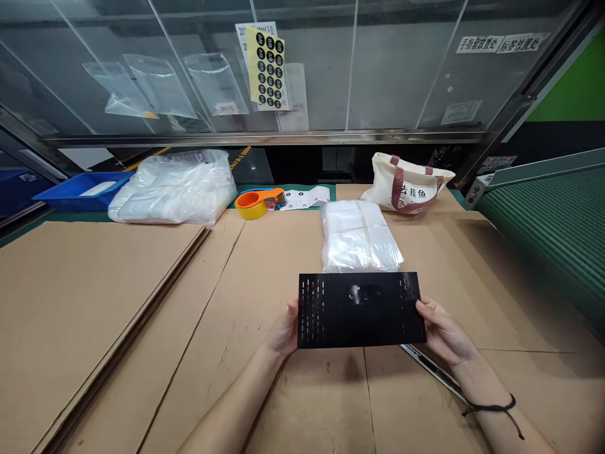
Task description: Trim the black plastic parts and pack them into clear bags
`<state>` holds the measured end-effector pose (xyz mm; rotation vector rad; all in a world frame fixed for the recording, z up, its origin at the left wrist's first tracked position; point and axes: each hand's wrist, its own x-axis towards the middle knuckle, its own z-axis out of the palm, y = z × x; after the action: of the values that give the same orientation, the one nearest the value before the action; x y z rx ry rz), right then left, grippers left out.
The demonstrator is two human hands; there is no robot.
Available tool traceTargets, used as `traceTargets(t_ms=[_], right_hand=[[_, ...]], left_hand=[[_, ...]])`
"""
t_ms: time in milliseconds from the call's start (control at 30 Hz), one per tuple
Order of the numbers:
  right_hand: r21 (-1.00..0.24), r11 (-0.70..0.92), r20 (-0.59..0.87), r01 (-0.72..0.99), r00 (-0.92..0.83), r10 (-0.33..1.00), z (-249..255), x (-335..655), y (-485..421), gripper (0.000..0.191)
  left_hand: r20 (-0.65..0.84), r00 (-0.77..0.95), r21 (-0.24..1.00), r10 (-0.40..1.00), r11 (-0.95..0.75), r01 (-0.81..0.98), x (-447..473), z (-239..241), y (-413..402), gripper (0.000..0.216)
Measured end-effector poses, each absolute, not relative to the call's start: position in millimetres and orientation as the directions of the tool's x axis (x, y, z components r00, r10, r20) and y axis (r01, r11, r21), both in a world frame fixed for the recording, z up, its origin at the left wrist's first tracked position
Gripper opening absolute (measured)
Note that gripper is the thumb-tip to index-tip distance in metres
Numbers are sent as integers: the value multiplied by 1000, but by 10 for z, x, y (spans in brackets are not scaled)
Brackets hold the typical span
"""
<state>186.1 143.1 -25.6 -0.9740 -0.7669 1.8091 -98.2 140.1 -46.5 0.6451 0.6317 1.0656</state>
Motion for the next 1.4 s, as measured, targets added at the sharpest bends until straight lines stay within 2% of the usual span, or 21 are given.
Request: traceTargets(t_ms=[167,233,400,500,600,667,733,800,867,900,933,1000,1133,1333,1400], right_hand=[[-795,-382,-305,-472,-234,923,-221,1858,1411,32],[-763,-379,-322,-524,-199,925,-223,1843,1395,29],[-724,-337,-342,-602,-111,933,-257,1802,1377,27],[-776,-290,-291,-560,-90,952,-281,1768,1391,30],[-884,-201,-174,-422,-103,979,-314,1717,1403,34],[-971,3,24,-240,-82,996,-340,1687,1395,33],[-966,252,256,-53,-65,965,-357,1675,1366,24],[-849,516,504,114,-123,855,-353,1681,1316,15],[-633,727,685,268,-243,686,-326,1700,1257,23],[-492,800,746,344,-308,591,-307,1710,1230,30],[-367,834,778,412,-355,518,-286,1721,1209,35],[-229,828,797,512,-390,462,-245,1739,1186,40],[-129,798,823,588,-385,417,-209,1770,1207,42],[-88,811,811,578,-431,395,-182,1788,1261,38],[-112,825,800,554,-442,405,-132,1806,1269,36]], left_hand=[[-181,435,711,882,423,-562,-929,-396,1387,79],[-230,409,731,883,435,-526,-909,-383,1381,82],[-250,205,829,946,318,-460,-853,-386,1396,89],[-194,13,890,981,181,-419,-859,-405,1430,71],[-100,-188,950,977,38,-310,-899,-414,1454,46],[-37,-253,972,967,-24,-235,-921,-412,1450,36],[73,-265,977,961,-122,-174,-924,-419,1428,36],[206,-246,957,947,-247,-150,-909,-445,1393,58],[323,-209,921,923,-357,-155,-886,-485,1355,76],[360,-196,906,912,-392,-159,-875,-506,1337,78],[383,-192,897,904,-413,-157,-865,-523,1320,75],[441,-198,877,875,-467,-111,-848,-547,1295,67],[501,-213,857,839,-515,-14,-823,-552,1271,68],[518,-193,853,834,-520,41,-825,-544,1308,70],[537,-149,842,830,-538,39,-849,-555,1324,72]])
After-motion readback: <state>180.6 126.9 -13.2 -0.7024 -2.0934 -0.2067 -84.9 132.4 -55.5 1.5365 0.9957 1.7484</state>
